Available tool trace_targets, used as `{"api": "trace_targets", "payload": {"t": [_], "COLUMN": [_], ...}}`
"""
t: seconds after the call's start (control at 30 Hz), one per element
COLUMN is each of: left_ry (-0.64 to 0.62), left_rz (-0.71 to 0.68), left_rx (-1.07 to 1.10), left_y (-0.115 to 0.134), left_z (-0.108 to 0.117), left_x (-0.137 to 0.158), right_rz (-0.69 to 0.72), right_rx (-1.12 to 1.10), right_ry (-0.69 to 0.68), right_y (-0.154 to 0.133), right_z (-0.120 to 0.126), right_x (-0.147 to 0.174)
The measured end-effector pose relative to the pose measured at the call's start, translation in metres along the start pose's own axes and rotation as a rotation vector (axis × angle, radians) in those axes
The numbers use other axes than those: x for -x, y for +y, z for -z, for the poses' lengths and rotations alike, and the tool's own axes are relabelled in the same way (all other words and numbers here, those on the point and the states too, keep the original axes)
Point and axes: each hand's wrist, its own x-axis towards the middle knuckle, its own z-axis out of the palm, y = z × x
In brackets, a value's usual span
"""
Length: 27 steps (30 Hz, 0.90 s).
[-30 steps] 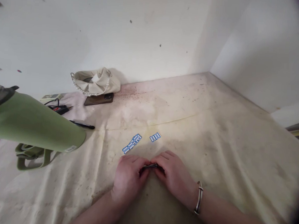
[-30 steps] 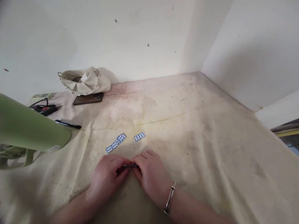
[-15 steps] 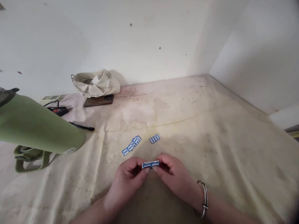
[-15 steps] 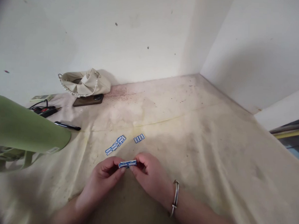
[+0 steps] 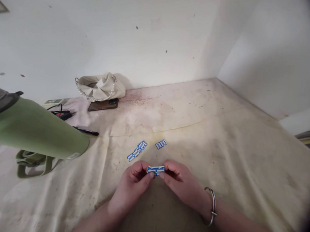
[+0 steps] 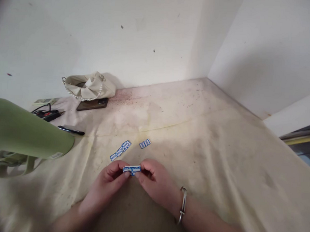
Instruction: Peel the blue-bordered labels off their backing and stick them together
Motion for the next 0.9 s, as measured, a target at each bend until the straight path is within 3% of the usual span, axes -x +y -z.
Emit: {"api": "trace_targets", "payload": {"t": [0.2,0.3,0.47,0.6,0.77,0.9], "left_ry": [0.001,0.046,0.313,0.322,0.237,0.260], "left_rz": [-0.007,-0.094,-0.153,-0.073,-0.054,-0.092], "left_rx": [-0.014,-0.140,-0.700,-1.130,-1.174,-1.110], "left_y": [-0.002,0.001,0.005,0.007,0.008,0.007], "left_z": [0.000,0.005,0.035,0.054,0.055,0.052], "left_x": [0.003,0.003,-0.010,-0.020,-0.022,-0.022], "right_rz": [0.008,0.016,-0.031,-0.037,-0.040,-0.041], "right_rx": [-0.031,-0.057,-0.087,-0.086,-0.069,-0.044], "right_ry": [-0.006,0.007,0.035,0.035,0.035,0.040], "right_y": [0.000,0.004,0.012,0.012,0.010,0.008], "right_z": [0.000,0.001,0.003,0.002,0.002,0.002], "right_x": [0.000,-0.001,-0.002,-0.002,-0.002,-0.001]}}
